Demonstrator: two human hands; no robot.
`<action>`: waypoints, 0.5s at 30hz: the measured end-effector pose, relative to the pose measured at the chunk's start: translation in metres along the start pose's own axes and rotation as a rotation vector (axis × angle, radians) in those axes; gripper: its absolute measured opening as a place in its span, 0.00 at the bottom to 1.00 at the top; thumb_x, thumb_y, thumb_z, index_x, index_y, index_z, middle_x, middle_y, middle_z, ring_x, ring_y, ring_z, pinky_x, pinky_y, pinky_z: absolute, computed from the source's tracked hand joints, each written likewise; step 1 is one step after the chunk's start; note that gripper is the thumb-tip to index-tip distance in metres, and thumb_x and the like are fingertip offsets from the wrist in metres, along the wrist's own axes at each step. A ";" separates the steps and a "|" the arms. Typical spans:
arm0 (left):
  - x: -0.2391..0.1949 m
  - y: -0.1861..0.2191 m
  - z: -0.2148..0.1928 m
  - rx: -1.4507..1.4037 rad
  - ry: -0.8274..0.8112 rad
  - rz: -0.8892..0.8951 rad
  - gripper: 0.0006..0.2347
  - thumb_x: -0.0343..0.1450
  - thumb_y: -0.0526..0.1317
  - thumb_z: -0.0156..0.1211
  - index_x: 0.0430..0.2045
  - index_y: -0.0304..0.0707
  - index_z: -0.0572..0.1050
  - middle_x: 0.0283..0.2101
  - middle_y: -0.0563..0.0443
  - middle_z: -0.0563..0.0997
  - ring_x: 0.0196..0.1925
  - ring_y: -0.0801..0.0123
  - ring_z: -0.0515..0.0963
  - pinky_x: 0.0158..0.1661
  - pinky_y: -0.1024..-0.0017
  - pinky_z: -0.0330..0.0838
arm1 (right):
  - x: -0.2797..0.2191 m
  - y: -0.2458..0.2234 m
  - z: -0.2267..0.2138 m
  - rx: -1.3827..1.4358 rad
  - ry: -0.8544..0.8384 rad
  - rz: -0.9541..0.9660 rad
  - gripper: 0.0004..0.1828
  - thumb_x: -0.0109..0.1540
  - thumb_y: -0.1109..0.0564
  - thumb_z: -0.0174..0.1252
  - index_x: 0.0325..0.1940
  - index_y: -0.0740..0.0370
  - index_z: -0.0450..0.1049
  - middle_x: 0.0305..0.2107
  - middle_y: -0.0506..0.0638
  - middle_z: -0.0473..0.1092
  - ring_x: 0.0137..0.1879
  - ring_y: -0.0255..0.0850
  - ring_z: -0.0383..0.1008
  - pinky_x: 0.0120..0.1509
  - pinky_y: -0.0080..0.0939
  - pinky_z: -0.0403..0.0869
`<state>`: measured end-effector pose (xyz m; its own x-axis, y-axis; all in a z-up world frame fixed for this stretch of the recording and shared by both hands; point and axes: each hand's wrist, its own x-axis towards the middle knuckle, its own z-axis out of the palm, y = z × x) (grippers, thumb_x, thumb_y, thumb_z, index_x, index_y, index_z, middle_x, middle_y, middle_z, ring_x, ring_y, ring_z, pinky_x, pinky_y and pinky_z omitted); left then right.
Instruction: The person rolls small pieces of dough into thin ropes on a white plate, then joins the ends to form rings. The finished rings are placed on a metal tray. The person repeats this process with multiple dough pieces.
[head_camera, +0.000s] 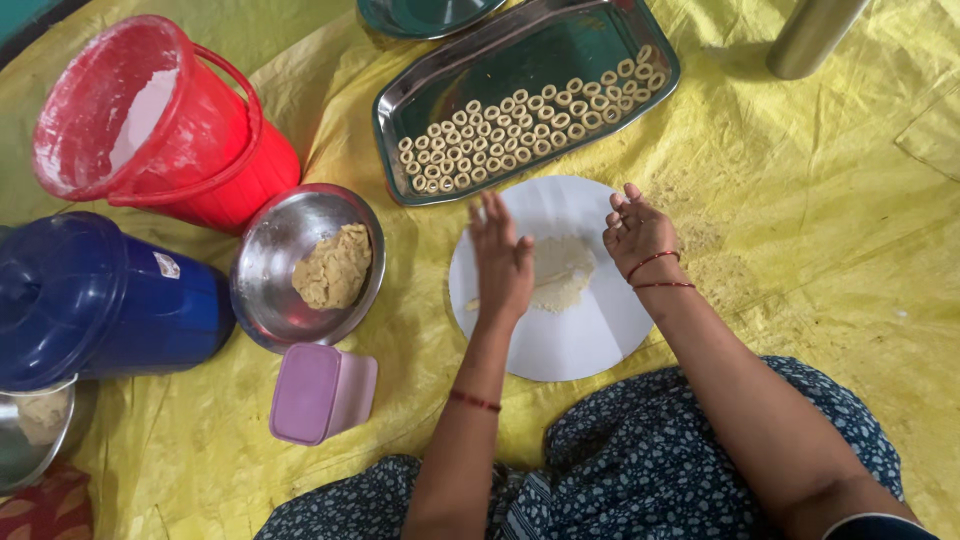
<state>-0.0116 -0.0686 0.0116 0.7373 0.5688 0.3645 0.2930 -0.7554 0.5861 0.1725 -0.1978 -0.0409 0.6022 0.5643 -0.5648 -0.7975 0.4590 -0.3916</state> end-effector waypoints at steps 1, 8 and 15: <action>-0.008 0.002 -0.003 0.059 -0.032 -0.008 0.43 0.74 0.68 0.17 0.75 0.28 0.44 0.79 0.29 0.43 0.81 0.40 0.36 0.76 0.47 0.30 | 0.000 0.000 -0.001 0.006 -0.006 -0.002 0.19 0.65 0.63 0.47 0.58 0.48 0.69 0.37 0.43 0.74 0.33 0.33 0.70 0.37 0.31 0.69; -0.027 -0.009 0.009 0.621 -0.245 -0.008 0.36 0.75 0.64 0.33 0.74 0.36 0.49 0.78 0.32 0.45 0.82 0.47 0.38 0.75 0.51 0.31 | -0.003 0.005 0.002 -0.025 -0.052 0.018 0.16 0.65 0.63 0.48 0.56 0.48 0.67 0.36 0.42 0.73 0.33 0.32 0.68 0.36 0.32 0.67; 0.039 -0.041 0.020 0.506 -0.215 -0.169 0.36 0.76 0.63 0.37 0.73 0.34 0.49 0.76 0.30 0.45 0.79 0.46 0.38 0.73 0.49 0.33 | -0.010 0.000 0.011 -0.034 -0.028 0.014 0.17 0.65 0.63 0.47 0.57 0.49 0.67 0.35 0.42 0.72 0.33 0.32 0.68 0.36 0.31 0.66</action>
<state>0.0174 -0.0220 -0.0129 0.7468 0.6559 0.1095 0.6331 -0.7517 0.1848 0.1665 -0.1954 -0.0271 0.5918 0.5895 -0.5499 -0.8061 0.4278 -0.4089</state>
